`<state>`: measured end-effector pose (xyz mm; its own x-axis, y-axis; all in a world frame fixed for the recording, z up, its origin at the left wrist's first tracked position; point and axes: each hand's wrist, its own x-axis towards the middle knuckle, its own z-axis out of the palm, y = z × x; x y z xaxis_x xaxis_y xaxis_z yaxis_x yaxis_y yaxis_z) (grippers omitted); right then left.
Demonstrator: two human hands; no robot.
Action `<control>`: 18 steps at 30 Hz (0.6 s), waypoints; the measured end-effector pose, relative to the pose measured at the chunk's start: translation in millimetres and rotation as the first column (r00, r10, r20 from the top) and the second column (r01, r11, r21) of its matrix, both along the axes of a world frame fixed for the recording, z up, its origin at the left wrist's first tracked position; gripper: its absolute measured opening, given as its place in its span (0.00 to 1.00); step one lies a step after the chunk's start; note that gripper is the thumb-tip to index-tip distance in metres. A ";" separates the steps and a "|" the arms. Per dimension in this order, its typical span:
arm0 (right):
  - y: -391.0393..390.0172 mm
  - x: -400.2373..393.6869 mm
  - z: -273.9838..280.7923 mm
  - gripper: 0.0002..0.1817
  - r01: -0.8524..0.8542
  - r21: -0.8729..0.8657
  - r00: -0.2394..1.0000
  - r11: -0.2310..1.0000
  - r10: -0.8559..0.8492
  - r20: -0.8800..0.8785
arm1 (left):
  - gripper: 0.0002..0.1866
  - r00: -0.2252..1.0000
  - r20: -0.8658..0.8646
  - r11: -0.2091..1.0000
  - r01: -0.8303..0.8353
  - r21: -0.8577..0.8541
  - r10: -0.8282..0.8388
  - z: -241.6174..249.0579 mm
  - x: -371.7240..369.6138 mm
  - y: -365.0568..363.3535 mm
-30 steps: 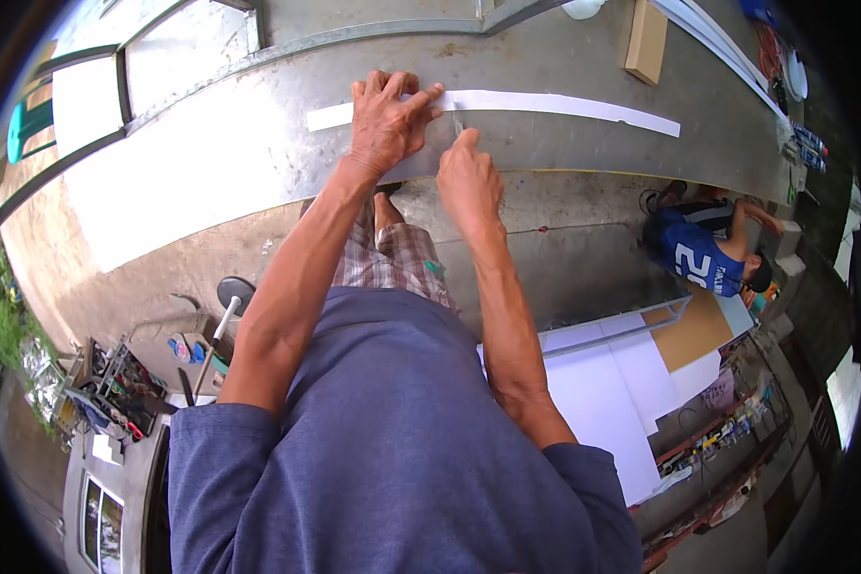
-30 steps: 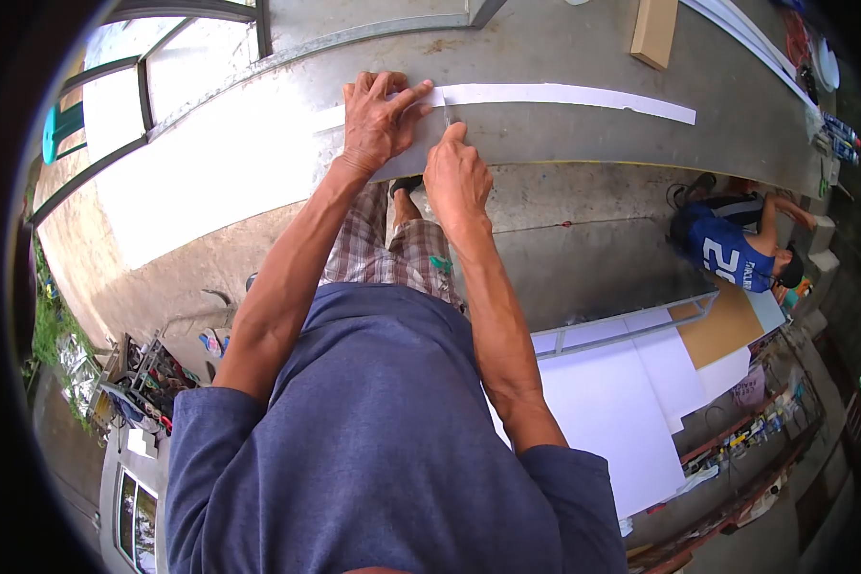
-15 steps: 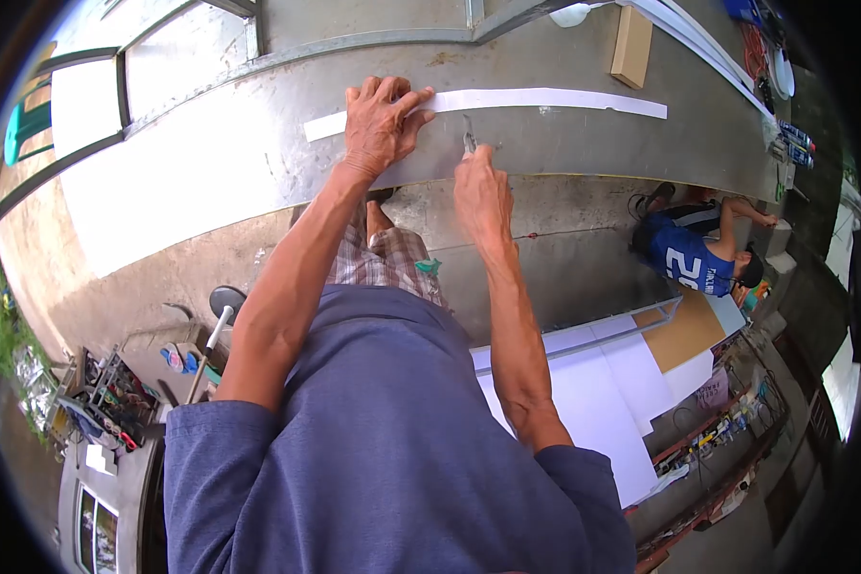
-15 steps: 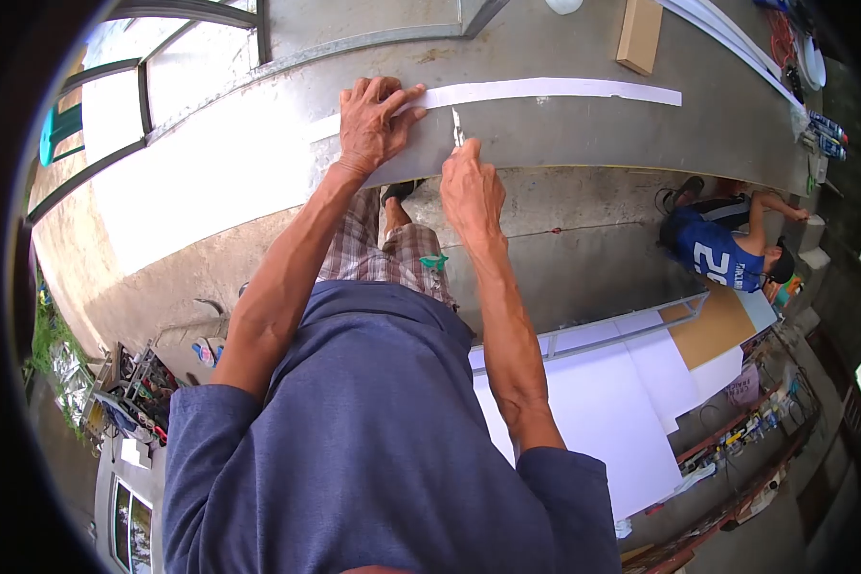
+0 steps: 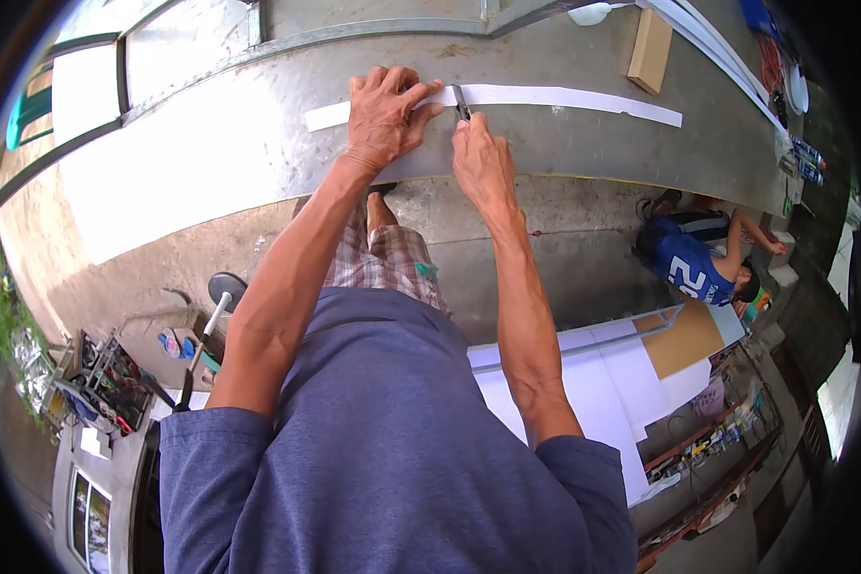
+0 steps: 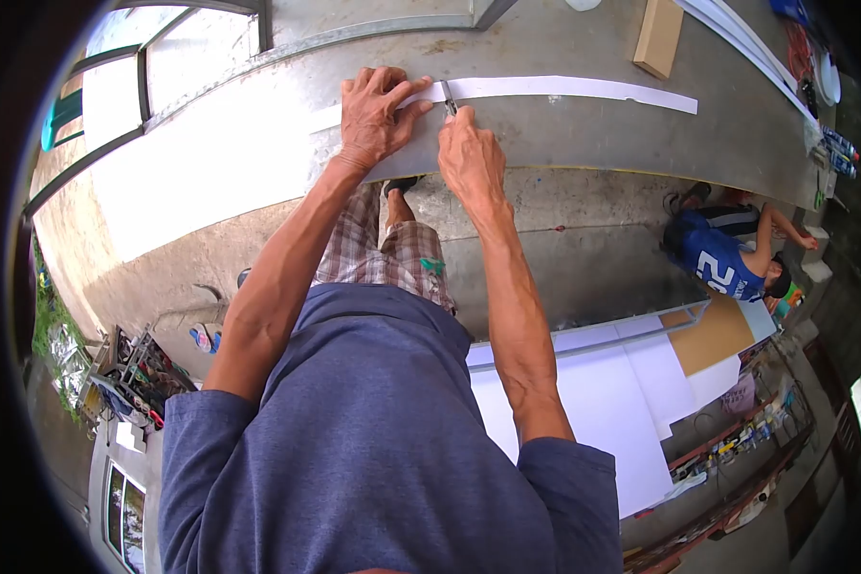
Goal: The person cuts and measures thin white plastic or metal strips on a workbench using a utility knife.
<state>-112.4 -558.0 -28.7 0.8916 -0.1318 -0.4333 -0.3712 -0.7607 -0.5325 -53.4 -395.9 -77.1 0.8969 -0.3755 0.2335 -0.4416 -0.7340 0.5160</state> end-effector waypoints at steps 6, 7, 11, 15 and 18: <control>2.4 -3.8 -5.0 0.13 0.016 0.008 0.999 1.000 -0.016 0.029 | 0.15 1.000 0.005 1.000 -0.003 -0.019 0.003 -0.7 -0.1 0.1; 2.9 -3.9 -5.6 0.13 0.024 0.012 0.999 1.000 -0.025 0.034 | 0.15 1.000 0.010 1.000 -0.003 -0.019 0.004 -0.8 0.1 0.3; 3.1 -3.2 -6.1 0.13 0.042 0.017 0.999 0.999 -0.042 0.017 | 0.15 1.000 0.014 1.000 -0.004 -0.018 0.004 -0.6 0.3 0.1; 2.4 -3.3 -6.2 0.13 0.028 0.030 0.999 0.999 -0.029 0.032 | 0.15 1.000 0.021 1.000 -0.005 -0.016 0.006 -0.6 0.6 0.5; 2.9 -2.7 -5.4 0.13 0.023 0.022 1.000 1.000 -0.023 0.015 | 0.15 1.000 0.021 1.000 -0.005 -0.017 0.005 -0.5 0.5 0.9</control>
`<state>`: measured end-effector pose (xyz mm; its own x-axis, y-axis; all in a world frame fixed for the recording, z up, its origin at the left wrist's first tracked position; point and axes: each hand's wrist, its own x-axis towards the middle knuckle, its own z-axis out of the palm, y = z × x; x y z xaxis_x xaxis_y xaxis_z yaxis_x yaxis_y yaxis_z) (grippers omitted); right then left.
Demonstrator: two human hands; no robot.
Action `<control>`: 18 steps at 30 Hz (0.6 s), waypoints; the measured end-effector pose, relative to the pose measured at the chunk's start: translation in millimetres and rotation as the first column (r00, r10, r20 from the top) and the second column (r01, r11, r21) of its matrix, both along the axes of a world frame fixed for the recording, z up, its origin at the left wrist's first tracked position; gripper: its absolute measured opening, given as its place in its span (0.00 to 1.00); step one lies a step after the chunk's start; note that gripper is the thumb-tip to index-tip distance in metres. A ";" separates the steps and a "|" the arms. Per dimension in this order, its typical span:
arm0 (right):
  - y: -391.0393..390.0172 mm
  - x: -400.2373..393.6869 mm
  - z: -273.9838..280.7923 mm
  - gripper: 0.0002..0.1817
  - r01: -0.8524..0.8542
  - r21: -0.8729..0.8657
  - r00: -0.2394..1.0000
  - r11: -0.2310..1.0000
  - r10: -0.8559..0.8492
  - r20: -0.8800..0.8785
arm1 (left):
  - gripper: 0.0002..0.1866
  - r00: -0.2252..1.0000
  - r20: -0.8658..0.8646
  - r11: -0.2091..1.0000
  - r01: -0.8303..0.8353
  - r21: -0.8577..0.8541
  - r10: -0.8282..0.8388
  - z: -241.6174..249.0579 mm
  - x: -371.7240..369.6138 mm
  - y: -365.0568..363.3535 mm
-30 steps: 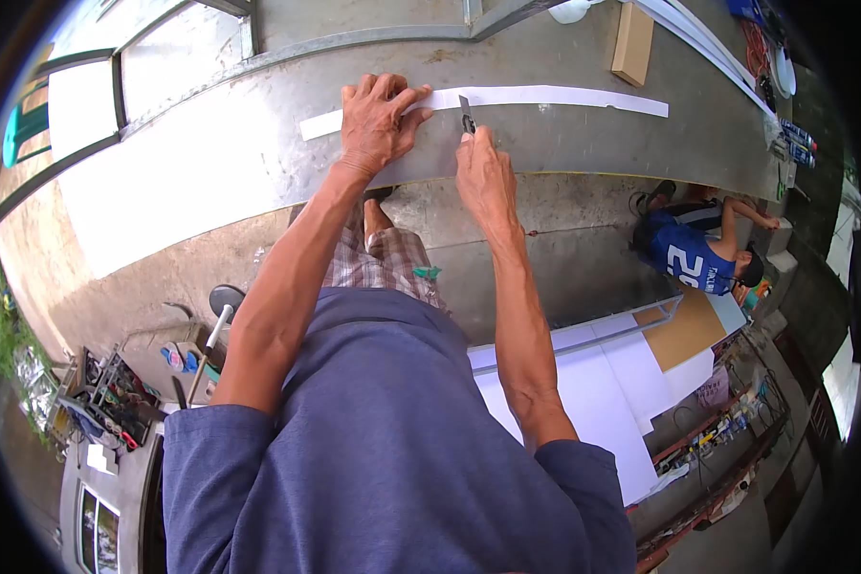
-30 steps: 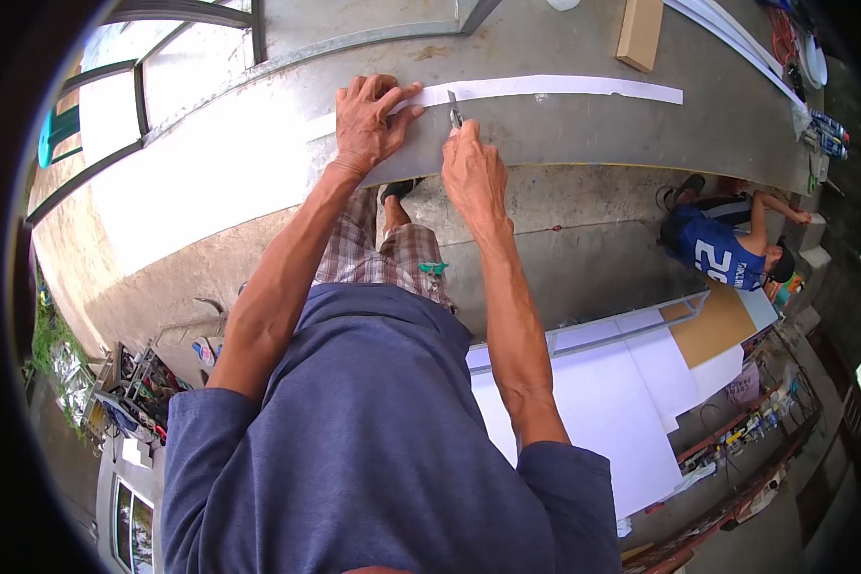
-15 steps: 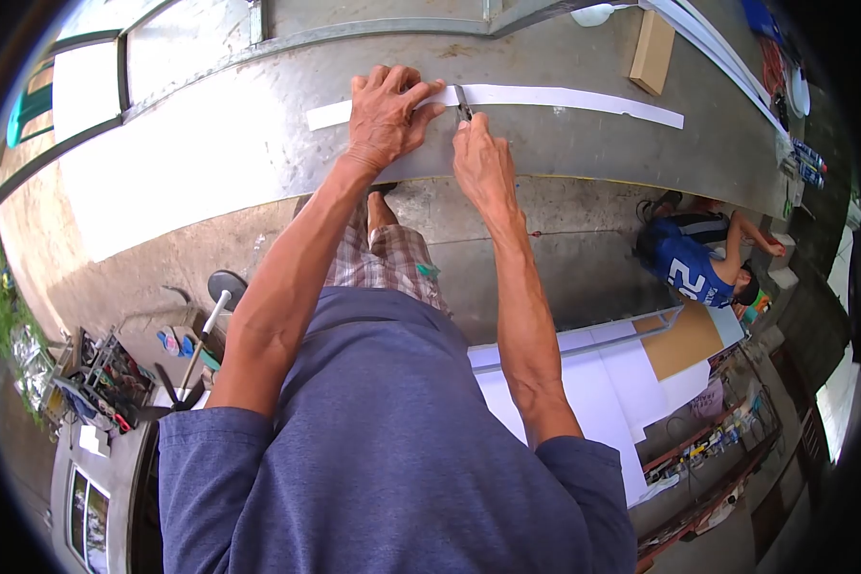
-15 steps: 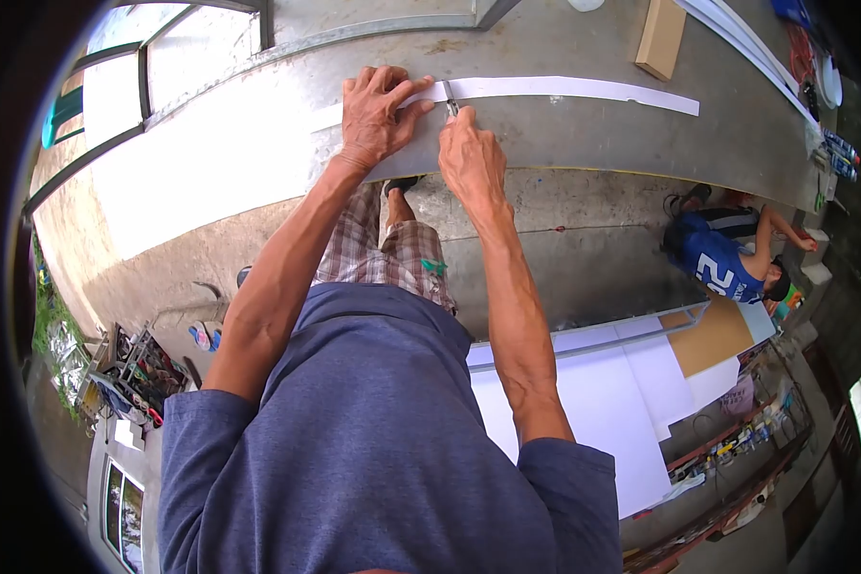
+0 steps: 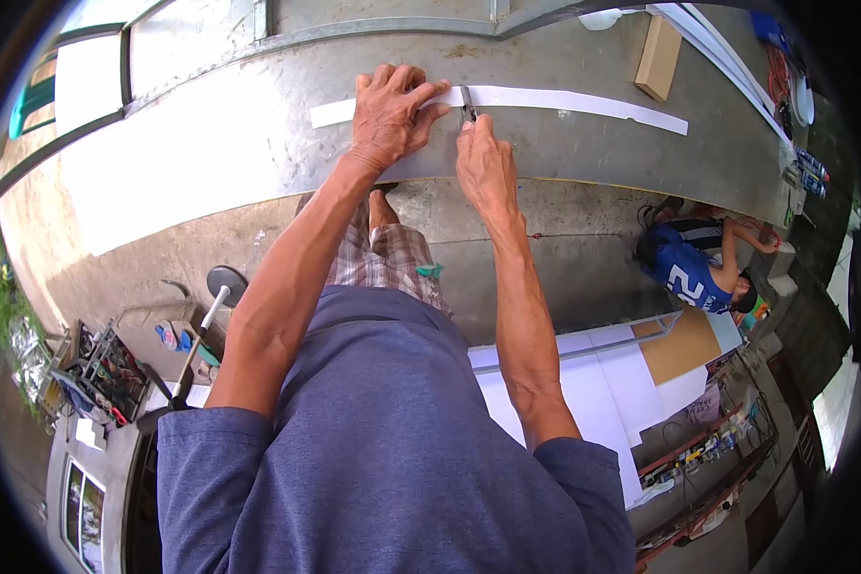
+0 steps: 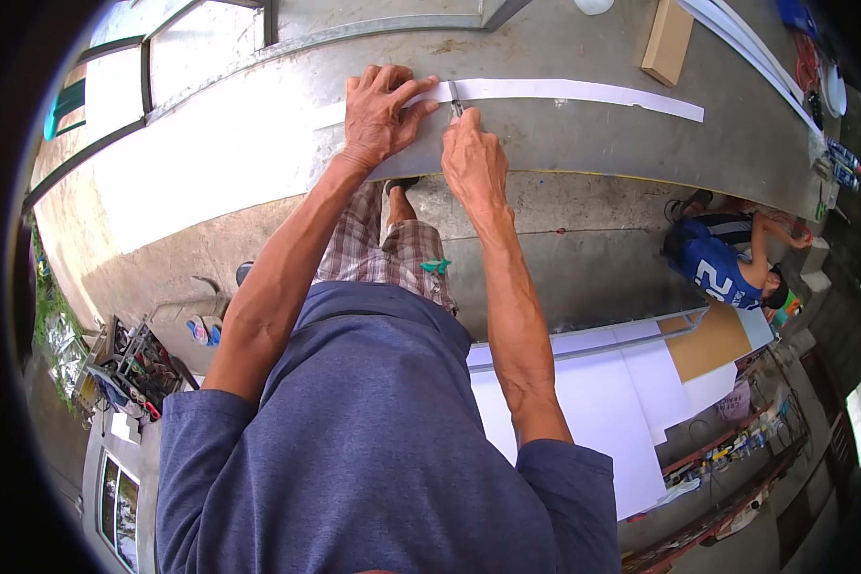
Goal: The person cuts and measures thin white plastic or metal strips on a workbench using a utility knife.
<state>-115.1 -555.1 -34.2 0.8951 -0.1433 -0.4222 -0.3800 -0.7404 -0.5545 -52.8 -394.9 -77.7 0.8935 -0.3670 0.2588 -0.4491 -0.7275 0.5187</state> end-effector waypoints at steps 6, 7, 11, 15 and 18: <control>9.6 8.7 8.8 0.13 -0.055 -0.141 0.998 0.989 0.054 -0.011 | 0.15 1.000 -0.003 1.000 -0.004 -0.001 0.004 -1.0 0.5 -0.6; 13.0 9.3 8.7 0.12 -0.067 -0.168 0.998 0.983 0.066 -0.012 | 0.15 1.000 -0.001 1.000 -0.004 -0.003 0.004 -1.2 -0.2 -0.2; 19.9 8.7 11.9 0.12 -0.035 -0.151 0.999 0.988 0.034 -0.012 | 0.15 1.000 -0.006 1.000 -0.001 -0.002 0.001 -1.5 -1.3 -1.7; 23.5 4.8 15.4 0.12 -0.051 -0.150 0.998 0.987 0.046 -0.031 | 0.15 1.000 0.018 0.999 0.020 0.027 -0.021 -4.5 1.3 2.0; 29.3 -7.3 18.8 0.10 -0.046 -0.179 0.997 0.983 0.033 -0.077 | 0.15 0.999 0.005 0.999 0.034 0.039 -0.034 -5.3 -3.5 3.6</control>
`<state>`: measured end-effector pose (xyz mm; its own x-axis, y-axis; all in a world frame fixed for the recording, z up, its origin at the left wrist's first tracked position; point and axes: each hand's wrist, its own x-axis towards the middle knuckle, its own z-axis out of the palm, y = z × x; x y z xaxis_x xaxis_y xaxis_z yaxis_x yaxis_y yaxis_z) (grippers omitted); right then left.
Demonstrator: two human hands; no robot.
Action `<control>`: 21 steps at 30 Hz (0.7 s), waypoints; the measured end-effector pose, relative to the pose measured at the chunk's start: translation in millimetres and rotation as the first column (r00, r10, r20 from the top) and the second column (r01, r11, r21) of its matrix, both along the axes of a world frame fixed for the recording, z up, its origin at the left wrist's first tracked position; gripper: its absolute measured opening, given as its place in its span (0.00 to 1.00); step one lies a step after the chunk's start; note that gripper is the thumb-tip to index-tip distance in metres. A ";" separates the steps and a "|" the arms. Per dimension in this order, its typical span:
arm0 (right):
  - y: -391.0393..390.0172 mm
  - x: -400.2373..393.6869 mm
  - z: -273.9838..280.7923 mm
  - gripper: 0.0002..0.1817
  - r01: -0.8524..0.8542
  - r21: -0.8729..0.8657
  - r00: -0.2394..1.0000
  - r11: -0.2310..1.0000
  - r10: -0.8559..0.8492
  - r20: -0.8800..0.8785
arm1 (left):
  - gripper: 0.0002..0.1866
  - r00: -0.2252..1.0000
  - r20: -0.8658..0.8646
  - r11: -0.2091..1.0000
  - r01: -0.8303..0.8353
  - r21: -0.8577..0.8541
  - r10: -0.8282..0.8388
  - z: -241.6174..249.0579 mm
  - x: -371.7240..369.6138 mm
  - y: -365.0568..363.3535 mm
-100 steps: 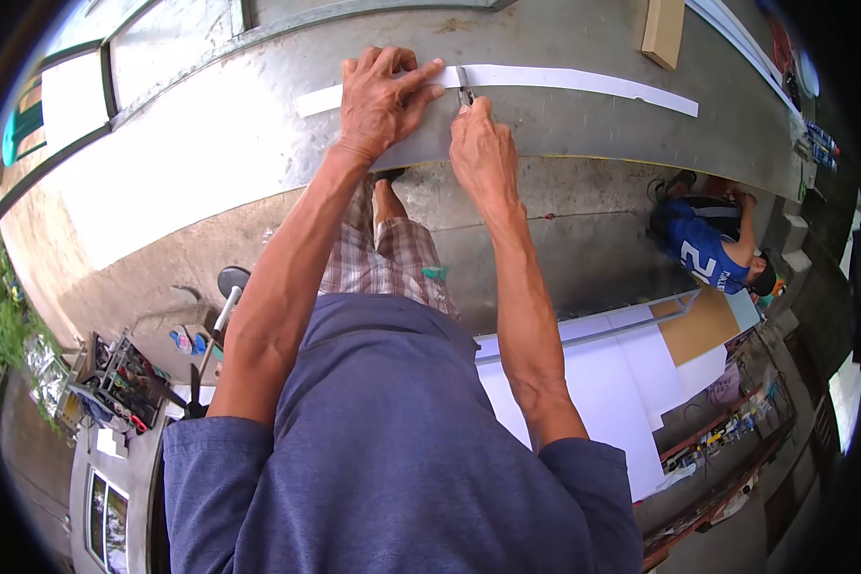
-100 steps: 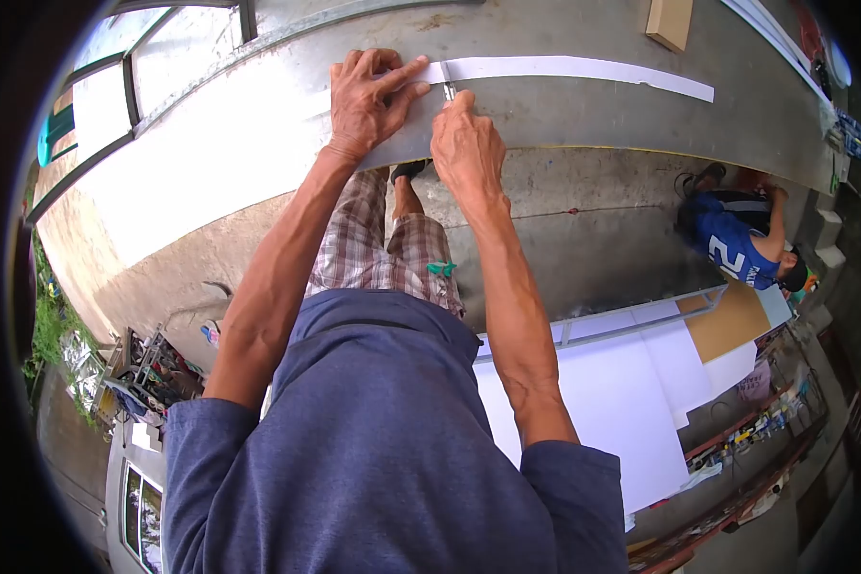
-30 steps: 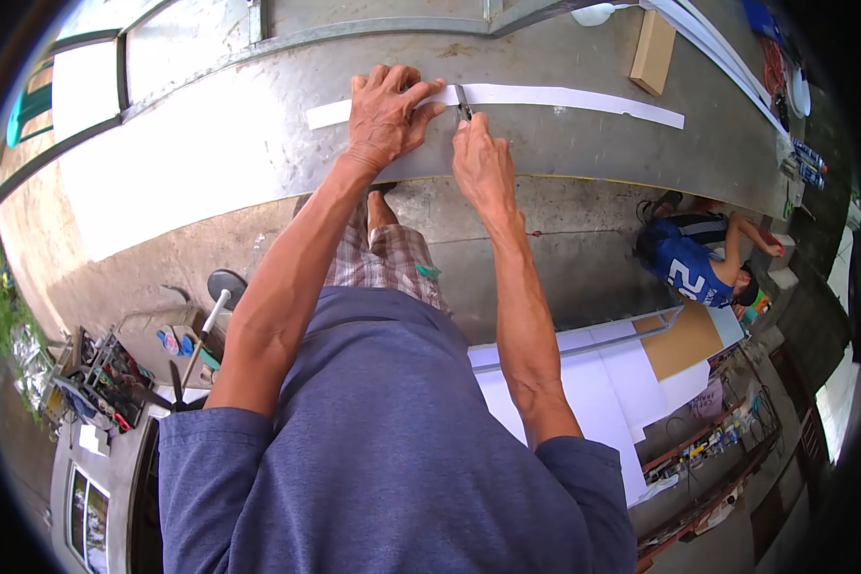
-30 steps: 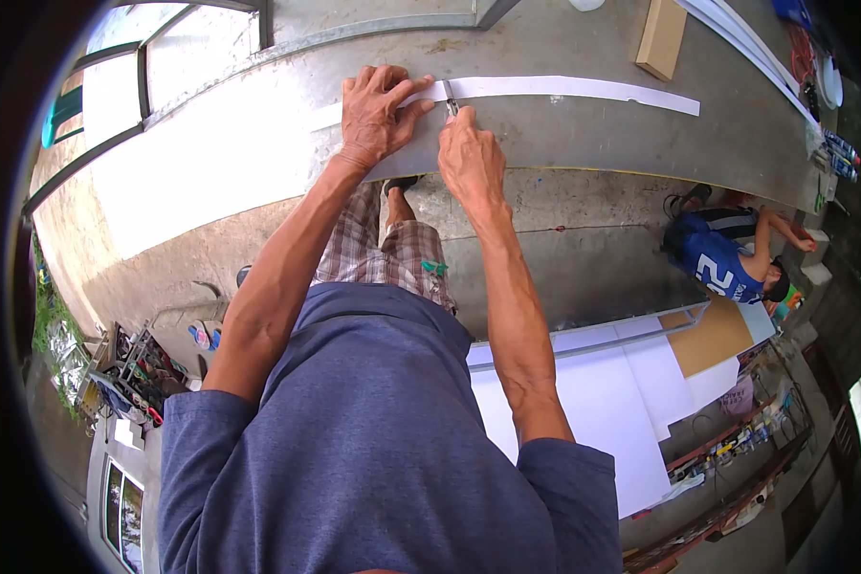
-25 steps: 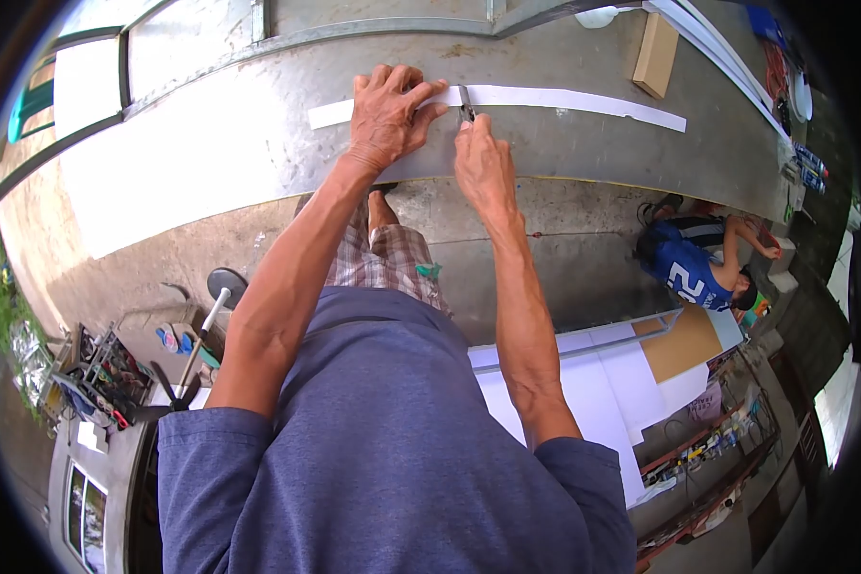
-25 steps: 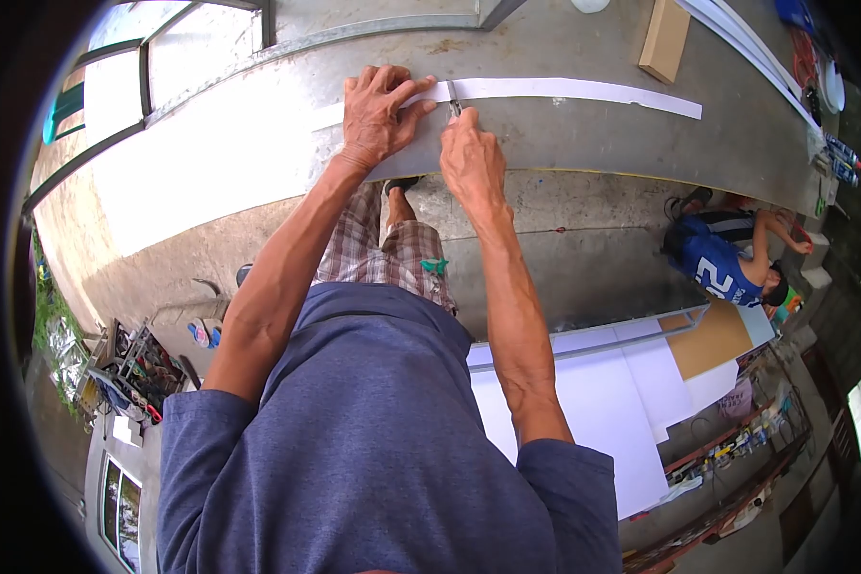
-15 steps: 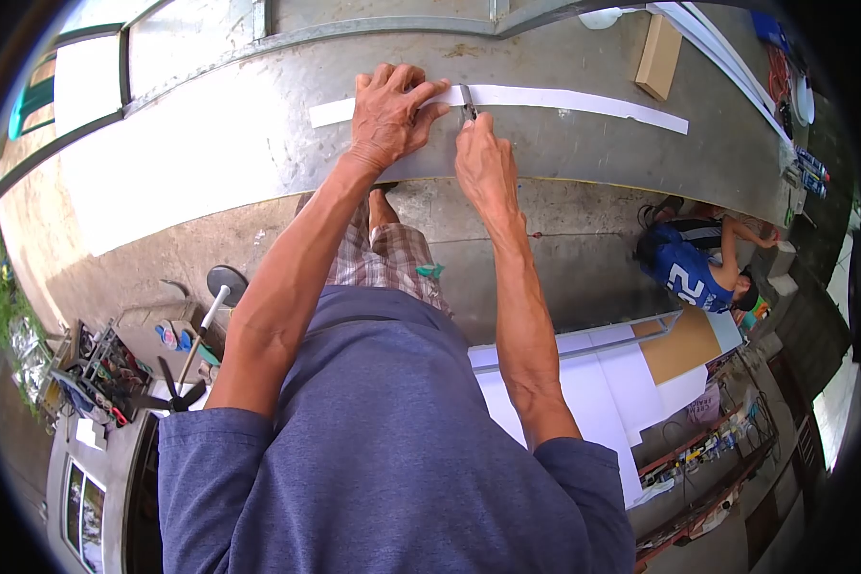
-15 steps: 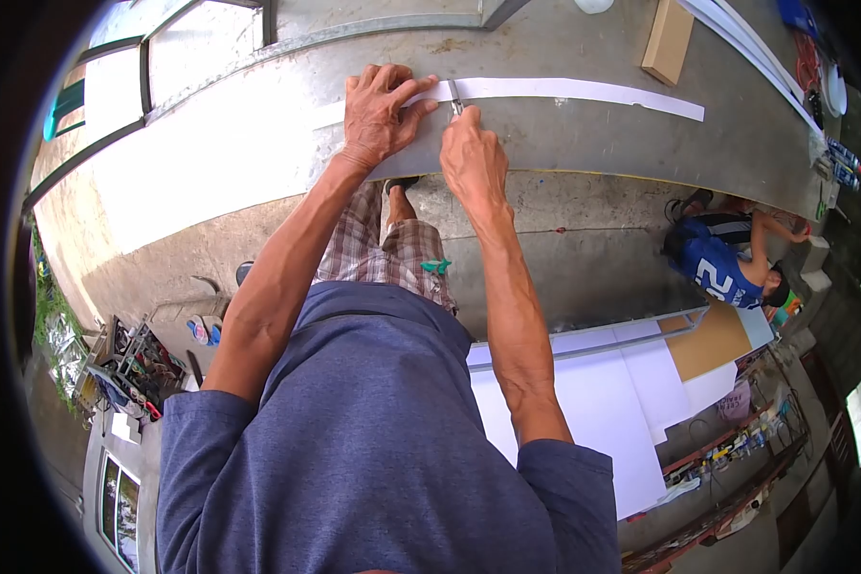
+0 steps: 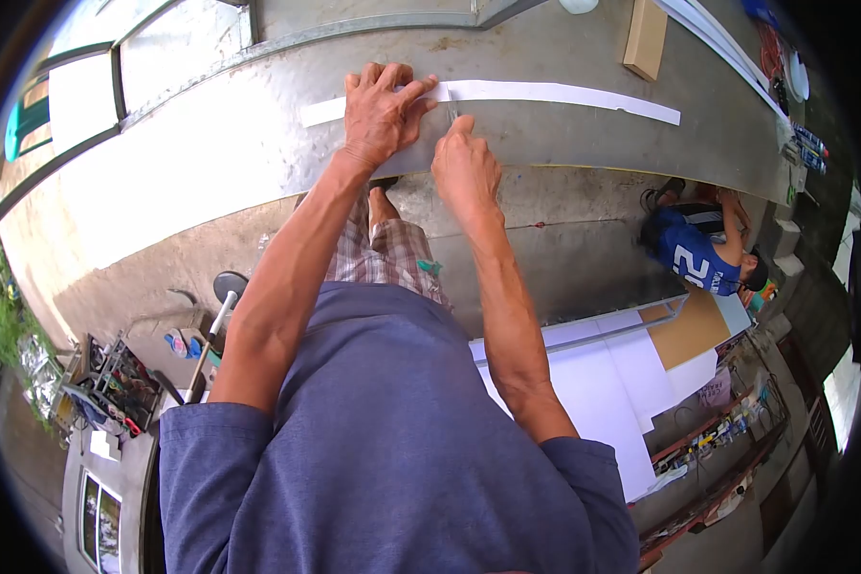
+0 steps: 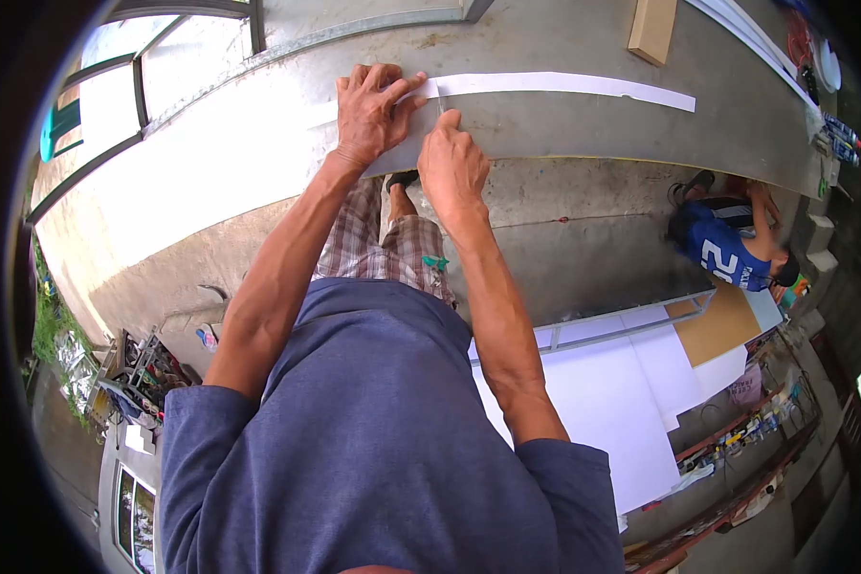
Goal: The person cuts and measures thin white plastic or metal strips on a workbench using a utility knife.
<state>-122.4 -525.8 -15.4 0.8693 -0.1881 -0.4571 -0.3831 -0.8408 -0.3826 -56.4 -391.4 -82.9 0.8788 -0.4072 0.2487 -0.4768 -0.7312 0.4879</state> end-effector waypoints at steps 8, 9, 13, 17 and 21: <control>-1.8 -10.0 3.2 0.11 0.047 0.030 0.999 0.998 -0.048 0.006 | 0.17 1.000 -0.019 1.000 -0.001 -0.005 0.001 6.4 5.3 -3.2; -3.0 -12.5 3.0 0.11 0.058 0.027 0.998 0.998 -0.058 0.004 | 0.17 1.000 -0.013 1.000 -0.012 -0.005 0.012 5.0 8.0 -4.4; -14.8 -38.7 0.3 0.12 0.038 0.027 0.999 0.999 -0.038 -0.016 | 0.18 0.998 -0.055 1.000 -0.009 -0.028 0.008 7.7 4.6 -4.0; -20.0 -32.4 1.4 0.13 0.174 0.170 0.980 0.970 -0.187 0.068 | 0.19 0.999 -0.030 1.000 0.024 -0.017 -0.024 10.1 4.5 -3.5; -39.2 -9.7 -9.7 0.15 0.264 0.287 0.954 0.921 -0.294 0.066 | 0.19 0.999 -0.002 0.998 0.048 -0.032 -0.048 12.3 3.6 -7.9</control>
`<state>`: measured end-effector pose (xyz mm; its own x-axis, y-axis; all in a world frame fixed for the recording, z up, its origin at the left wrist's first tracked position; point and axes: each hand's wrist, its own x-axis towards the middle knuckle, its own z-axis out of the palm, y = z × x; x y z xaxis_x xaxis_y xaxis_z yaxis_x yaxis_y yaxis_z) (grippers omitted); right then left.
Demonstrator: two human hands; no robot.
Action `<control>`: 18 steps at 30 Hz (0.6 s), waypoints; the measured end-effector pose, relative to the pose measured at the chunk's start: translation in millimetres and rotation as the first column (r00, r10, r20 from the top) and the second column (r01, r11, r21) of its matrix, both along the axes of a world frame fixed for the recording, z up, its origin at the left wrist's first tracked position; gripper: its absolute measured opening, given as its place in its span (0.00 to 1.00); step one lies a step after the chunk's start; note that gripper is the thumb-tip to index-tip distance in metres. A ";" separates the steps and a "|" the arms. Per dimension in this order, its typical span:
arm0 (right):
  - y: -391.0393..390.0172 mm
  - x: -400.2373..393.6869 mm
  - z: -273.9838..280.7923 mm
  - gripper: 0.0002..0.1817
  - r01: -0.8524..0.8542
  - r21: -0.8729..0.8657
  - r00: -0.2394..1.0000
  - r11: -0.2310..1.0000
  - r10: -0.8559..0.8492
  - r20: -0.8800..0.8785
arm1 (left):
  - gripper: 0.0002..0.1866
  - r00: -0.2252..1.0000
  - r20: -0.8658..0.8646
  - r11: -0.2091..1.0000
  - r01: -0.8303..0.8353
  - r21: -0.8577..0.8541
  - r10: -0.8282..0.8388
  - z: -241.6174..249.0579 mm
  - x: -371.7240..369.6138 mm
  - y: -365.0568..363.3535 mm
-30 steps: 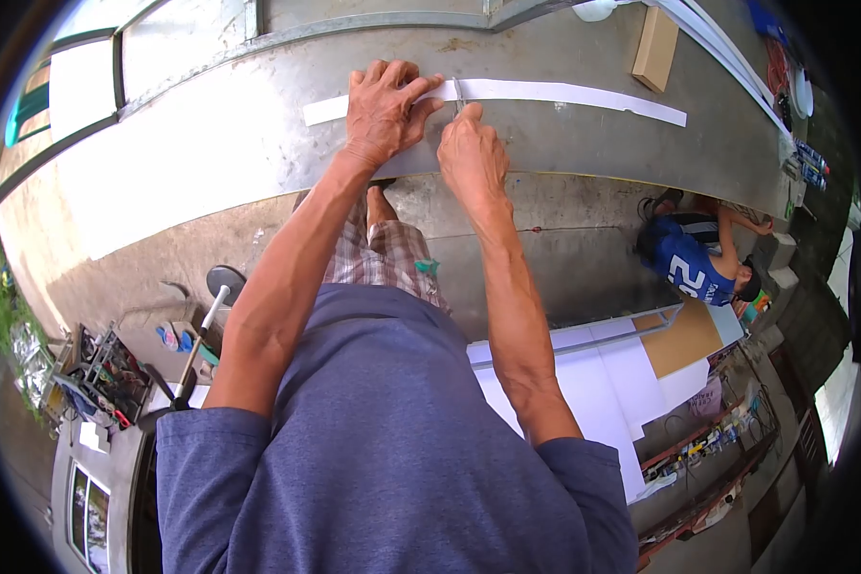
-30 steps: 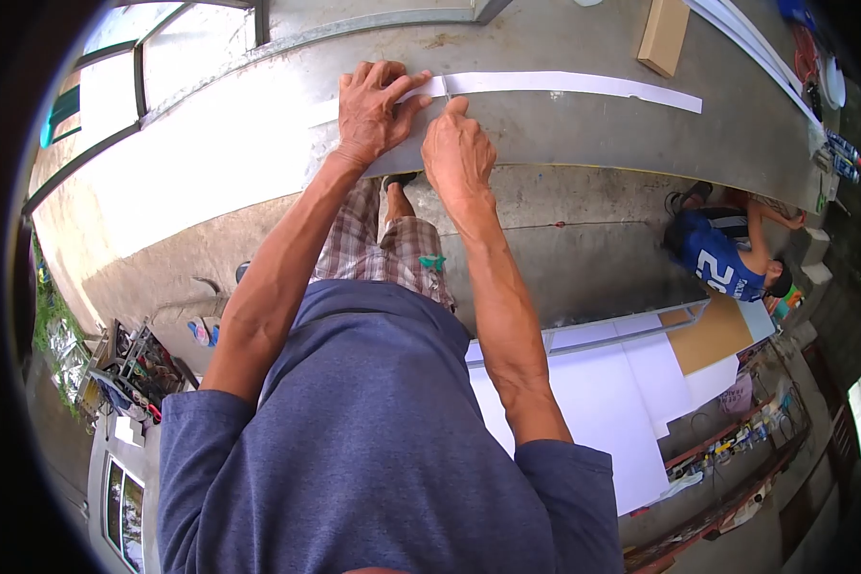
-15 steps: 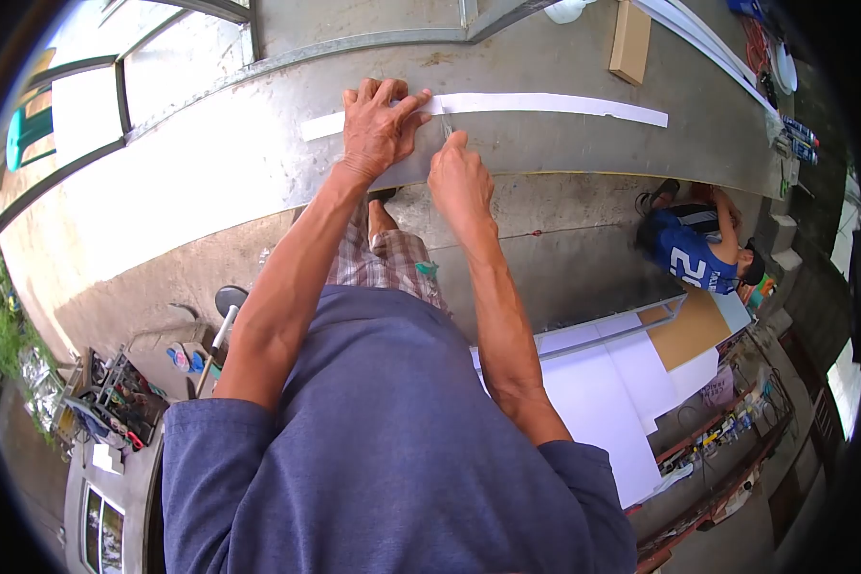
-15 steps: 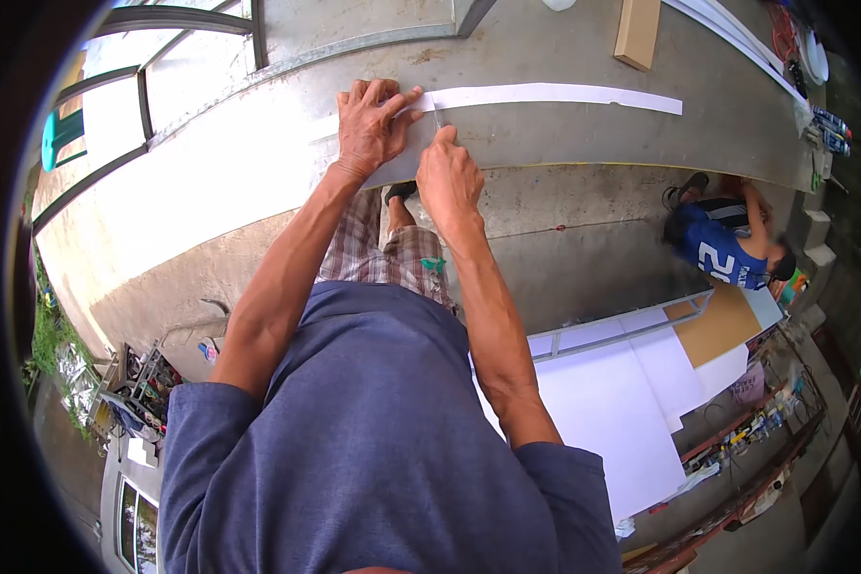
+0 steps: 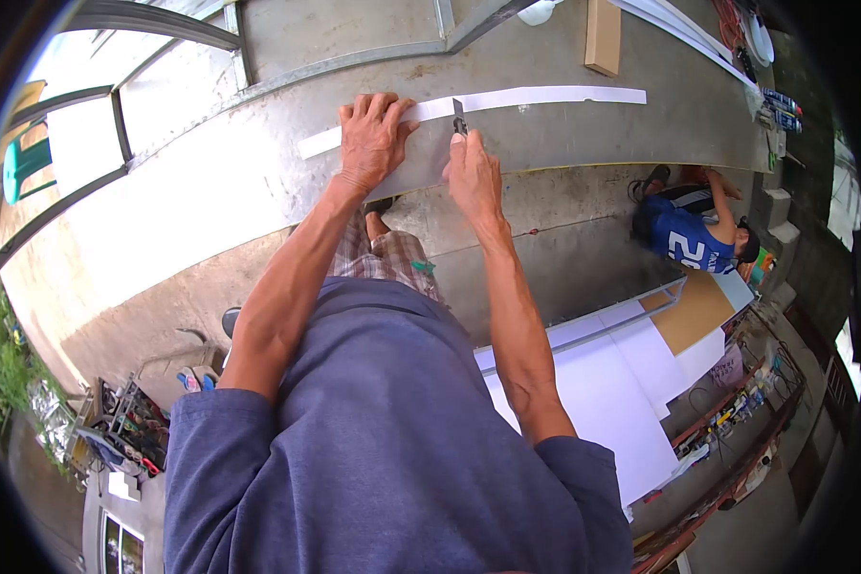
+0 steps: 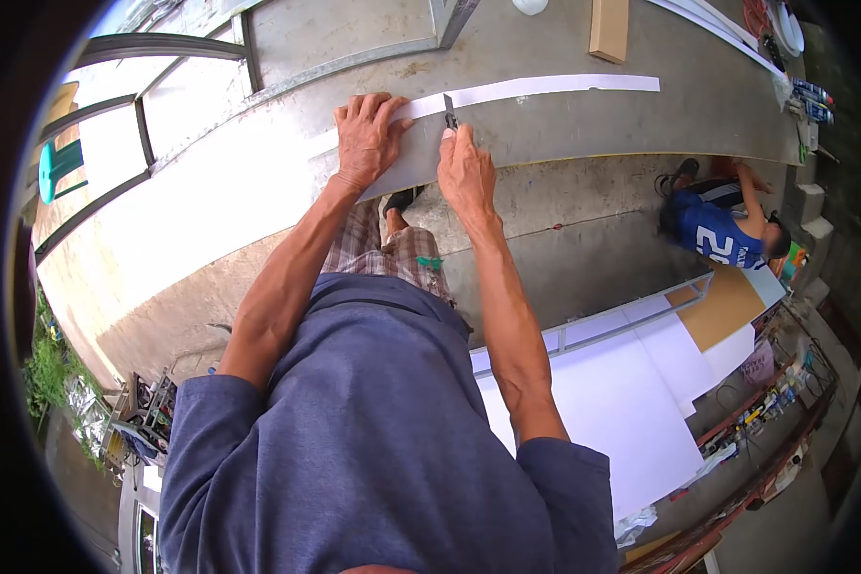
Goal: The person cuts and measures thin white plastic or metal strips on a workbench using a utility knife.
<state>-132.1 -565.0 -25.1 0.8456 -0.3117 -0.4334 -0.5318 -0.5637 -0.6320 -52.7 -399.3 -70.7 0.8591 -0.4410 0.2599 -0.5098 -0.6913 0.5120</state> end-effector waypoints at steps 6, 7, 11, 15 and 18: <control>1.5 13.0 -0.8 0.17 -0.070 0.011 0.998 0.997 0.070 -0.002 | 0.19 1.000 0.000 0.999 -0.030 -0.036 0.030 -3.6 8.8 1.4; 5.0 16.5 -1.8 0.17 -0.093 -0.009 0.996 0.996 0.093 0.000 | 0.18 1.000 0.004 0.999 -0.027 -0.025 0.027 -3.6 12.6 6.1; 16.4 19.9 -0.8 0.16 -0.128 0.016 0.992 0.992 0.128 0.004 | 0.18 1.000 0.000 1.000 -0.029 0.002 0.028 -2.3 11.3 21.9; 24.9 25.4 -0.3 0.16 -0.200 -0.046 0.980 0.979 0.201 0.011 | 0.19 1.000 -0.011 0.999 -0.029 0.028 0.029 -3.7 8.7 24.3; 27.0 28.5 -3.2 0.16 -0.224 -0.091 0.974 0.970 0.226 0.013 | 0.20 0.999 -0.026 0.999 -0.031 0.029 0.032 -2.8 8.3 23.5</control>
<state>-103.6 -538.0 -28.2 0.9077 -0.1481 -0.3925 -0.3706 -0.7215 -0.5849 -44.5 -375.8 -73.4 0.8791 -0.4204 0.2246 -0.4740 -0.7211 0.5053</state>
